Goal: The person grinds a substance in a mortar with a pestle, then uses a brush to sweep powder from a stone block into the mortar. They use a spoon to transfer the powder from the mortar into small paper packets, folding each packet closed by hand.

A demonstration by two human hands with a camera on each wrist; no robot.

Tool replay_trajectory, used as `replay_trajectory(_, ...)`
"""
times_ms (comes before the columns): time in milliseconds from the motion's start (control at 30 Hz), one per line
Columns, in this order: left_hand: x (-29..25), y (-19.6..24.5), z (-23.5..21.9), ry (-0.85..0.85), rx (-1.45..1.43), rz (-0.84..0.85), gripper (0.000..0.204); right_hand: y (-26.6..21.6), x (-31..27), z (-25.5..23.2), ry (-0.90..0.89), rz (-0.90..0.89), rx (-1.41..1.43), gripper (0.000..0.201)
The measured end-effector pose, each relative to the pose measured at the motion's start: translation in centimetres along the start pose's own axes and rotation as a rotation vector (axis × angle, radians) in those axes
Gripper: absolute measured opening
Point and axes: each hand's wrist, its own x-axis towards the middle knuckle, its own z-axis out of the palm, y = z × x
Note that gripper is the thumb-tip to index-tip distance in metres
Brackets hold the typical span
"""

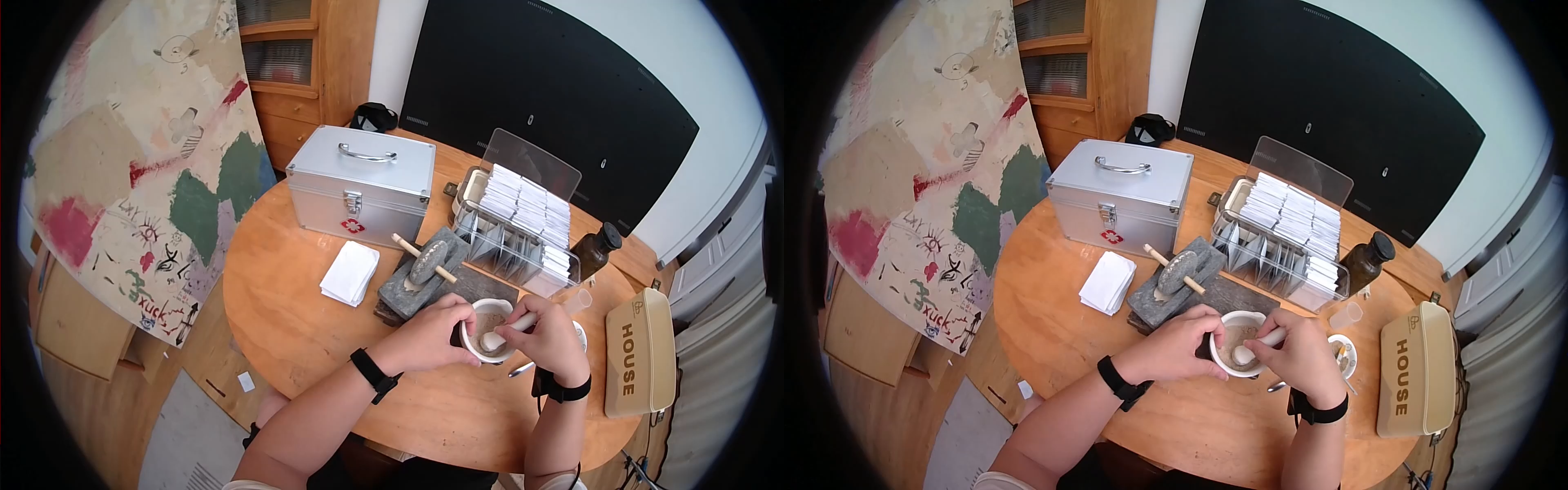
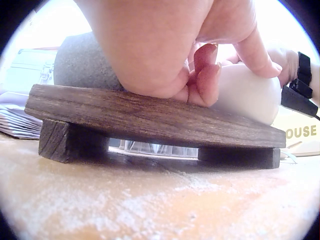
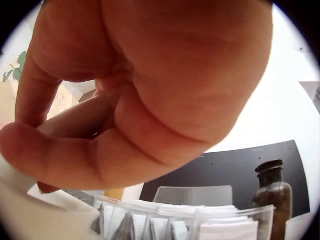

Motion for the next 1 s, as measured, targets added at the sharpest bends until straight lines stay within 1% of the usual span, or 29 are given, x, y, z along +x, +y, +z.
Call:
replay_trajectory(33,0.0,-0.2,0.1,0.009,0.020,0.026,0.049,0.0,0.0,-0.1,0.057,-0.012,-0.057,0.022)
replay_trajectory(67,0.0,-0.2,0.1,0.010,0.020,0.026,0.049,0.1,0.1,0.1,0.057,-0.013,-0.057,0.022)
replay_trajectory(133,0.0,-0.2,0.1,0.007,0.016,0.022,0.049,0.4,0.4,0.7,0.188,-0.091,-0.056,0.021)
replay_trajectory(167,0.0,-0.3,0.2,0.006,0.016,0.023,0.049,0.3,0.5,1.1,0.189,-0.090,-0.056,0.021)
replay_trajectory(233,0.0,-0.7,0.4,0.032,0.016,0.058,0.049,0.0,0.6,1.8,0.163,-0.184,-0.014,0.022)
replay_trajectory(267,0.0,-0.5,0.3,0.031,0.017,0.058,0.049,-0.4,0.5,1.6,0.164,-0.184,-0.013,0.022)
replay_trajectory(333,0.1,0.1,0.1,0.021,-0.003,0.013,0.047,-1.6,0.0,0.9,0.013,-0.120,-0.004,0.021)
replay_trajectory(367,0.1,0.4,0.0,0.021,-0.004,0.013,0.047,-1.2,0.0,0.6,0.013,-0.120,-0.005,0.021)
replay_trajectory(433,0.0,0.8,-0.2,-0.006,-0.009,-0.024,0.047,-0.1,0.0,-0.2,-0.061,0.007,0.036,0.021)
replay_trajectory(467,0.0,0.7,-0.2,-0.006,-0.010,-0.024,0.047,-0.1,-0.1,-0.4,-0.061,0.007,0.036,0.021)
replay_trajectory(533,0.0,0.5,-0.1,0.010,0.006,0.005,0.047,-0.2,-0.1,-0.7,0.048,0.026,-0.076,0.022)
replay_trajectory(567,0.0,0.3,0.0,0.011,0.006,0.005,0.047,0.1,0.1,-0.4,0.048,0.026,-0.077,0.022)
replay_trajectory(633,0.0,-0.2,0.1,0.007,0.015,0.023,0.048,0.8,0.6,0.3,0.166,-0.047,-0.044,0.022)
replay_trajectory(667,0.0,-0.3,0.1,0.007,0.016,0.023,0.048,0.7,0.6,0.6,0.166,-0.047,-0.044,0.022)
replay_trajectory(733,0.0,-0.3,0.1,0.016,0.014,0.037,0.048,0.0,0.6,1.5,0.159,-0.146,0.008,0.023)
replay_trajectory(767,0.0,-0.3,0.2,0.015,0.014,0.037,0.048,-0.4,0.6,1.6,0.130,-0.186,-0.017,0.023)
replay_trajectory(800,0.0,-0.3,0.2,0.011,0.008,0.027,0.048,-0.7,0.4,1.3,0.131,-0.185,-0.017,0.023)
replay_trajectory(867,0.0,-0.1,0.1,0.008,0.002,0.018,0.048,-1.1,0.2,0.8,-0.012,-0.095,0.008,0.022)
replay_trajectory(900,0.0,0.3,-0.1,0.004,0.006,0.007,0.047,-0.8,0.1,0.5,-0.013,-0.095,0.008,0.022)
replay_trajectory(967,0.0,0.7,-0.2,-0.001,0.010,-0.003,0.046,0.0,0.1,-0.2,-0.085,0.014,0.062,0.022)
replay_trajectory(1000,0.0,0.7,-0.2,-0.001,0.007,-0.009,0.046,0.1,0.0,-0.4,-0.085,0.014,0.062,0.022)
